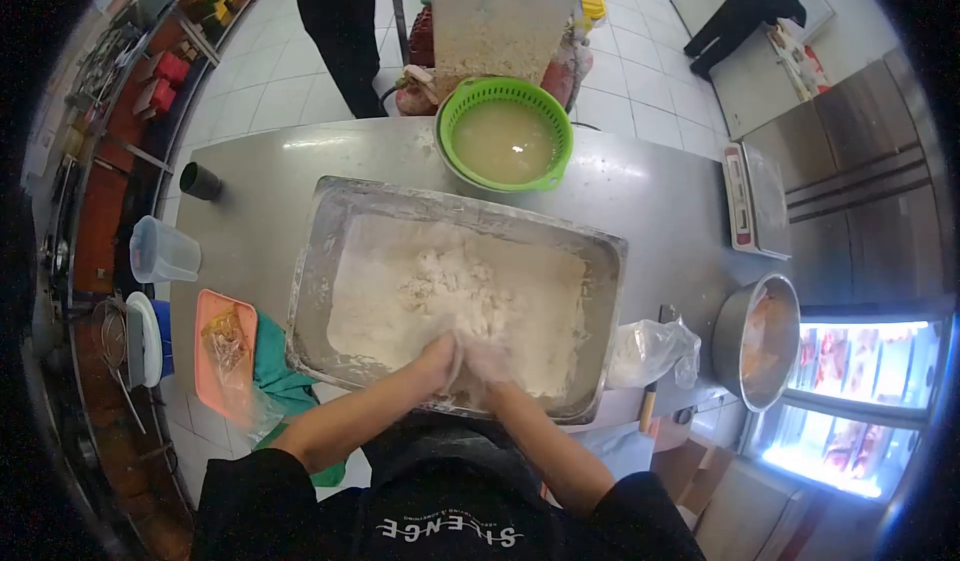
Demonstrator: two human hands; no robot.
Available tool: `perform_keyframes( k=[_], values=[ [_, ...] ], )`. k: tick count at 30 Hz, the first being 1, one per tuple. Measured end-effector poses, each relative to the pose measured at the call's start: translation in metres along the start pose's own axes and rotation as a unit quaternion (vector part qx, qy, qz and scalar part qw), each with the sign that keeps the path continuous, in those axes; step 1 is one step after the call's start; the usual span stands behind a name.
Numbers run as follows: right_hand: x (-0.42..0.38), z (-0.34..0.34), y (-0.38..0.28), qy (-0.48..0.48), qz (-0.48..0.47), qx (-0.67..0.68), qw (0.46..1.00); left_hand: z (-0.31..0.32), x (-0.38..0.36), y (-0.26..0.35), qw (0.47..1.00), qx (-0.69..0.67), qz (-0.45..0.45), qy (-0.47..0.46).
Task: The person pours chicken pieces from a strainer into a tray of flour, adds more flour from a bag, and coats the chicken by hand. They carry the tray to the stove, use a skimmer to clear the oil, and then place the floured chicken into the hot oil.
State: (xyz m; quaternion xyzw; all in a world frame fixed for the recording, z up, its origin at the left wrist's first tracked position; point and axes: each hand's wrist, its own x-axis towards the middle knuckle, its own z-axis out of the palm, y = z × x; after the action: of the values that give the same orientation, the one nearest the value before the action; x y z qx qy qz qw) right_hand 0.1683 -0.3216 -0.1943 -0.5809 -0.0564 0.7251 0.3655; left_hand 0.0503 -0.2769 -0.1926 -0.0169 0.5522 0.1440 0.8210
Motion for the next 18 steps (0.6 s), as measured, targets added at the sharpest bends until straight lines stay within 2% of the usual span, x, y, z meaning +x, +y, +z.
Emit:
perform_keyframes(
  k=[1, 2, 4, 5, 7, 9, 10, 11, 12, 13, 15, 17, 18],
  values=[
    [0.012, -0.006, 0.01, -0.093, -0.008, 0.036, 0.995, 0.02, -0.019, 0.002, 0.999, 0.015, 0.017, 0.04],
    [0.003, -0.001, 0.001, -0.064, -0.029, 0.032, 0.997, 0.031, -0.028, 0.007, 0.996, 0.03, 0.037, 0.081],
    [-0.034, 0.024, -0.035, -0.009, -0.066, 0.021, 0.998, 0.012, -0.005, 0.002, 0.996, 0.01, 0.091, 0.02],
    [-0.038, 0.027, -0.05, 0.029, -0.051, -0.08, 0.995, 0.0, 0.005, 0.0, 0.993, -0.004, 0.116, -0.008],
    [-0.043, 0.029, -0.079, 0.104, -0.015, -0.279, 0.954, -0.015, 0.013, 0.002, 0.964, 0.008, 0.262, -0.05],
    [-0.057, 0.031, -0.09, 0.031, -0.026, -0.015, 0.999, -0.019, -0.002, 0.009, 0.935, 0.05, 0.346, -0.053],
    [-0.067, 0.035, -0.097, -0.005, -0.032, 0.122, 0.992, -0.018, -0.013, 0.014, 0.928, 0.087, 0.36, -0.04],
    [-0.077, 0.039, -0.111, 0.024, -0.04, 0.051, 0.998, -0.013, -0.026, 0.025, 0.919, 0.123, 0.374, -0.028],
    [-0.087, 0.043, -0.126, 0.055, -0.043, -0.021, 0.997, -0.015, -0.034, 0.045, 0.871, 0.302, 0.386, -0.03],
    [-0.067, 0.011, -0.124, 0.042, -0.073, -0.144, 0.986, -0.021, -0.04, 0.072, 0.793, 0.469, 0.387, -0.03],
    [-0.034, -0.028, -0.131, 0.032, -0.181, -0.321, 0.929, -0.022, -0.045, 0.094, 0.699, 0.585, 0.408, 0.043],
    [-0.011, -0.037, -0.146, 0.037, -0.334, -0.419, 0.844, -0.02, -0.043, 0.108, 0.706, 0.529, 0.433, 0.184],
    [-0.007, -0.027, -0.151, 0.126, -0.303, -0.424, 0.844, -0.016, -0.031, 0.112, 0.713, 0.519, 0.411, 0.23]
  ],
)
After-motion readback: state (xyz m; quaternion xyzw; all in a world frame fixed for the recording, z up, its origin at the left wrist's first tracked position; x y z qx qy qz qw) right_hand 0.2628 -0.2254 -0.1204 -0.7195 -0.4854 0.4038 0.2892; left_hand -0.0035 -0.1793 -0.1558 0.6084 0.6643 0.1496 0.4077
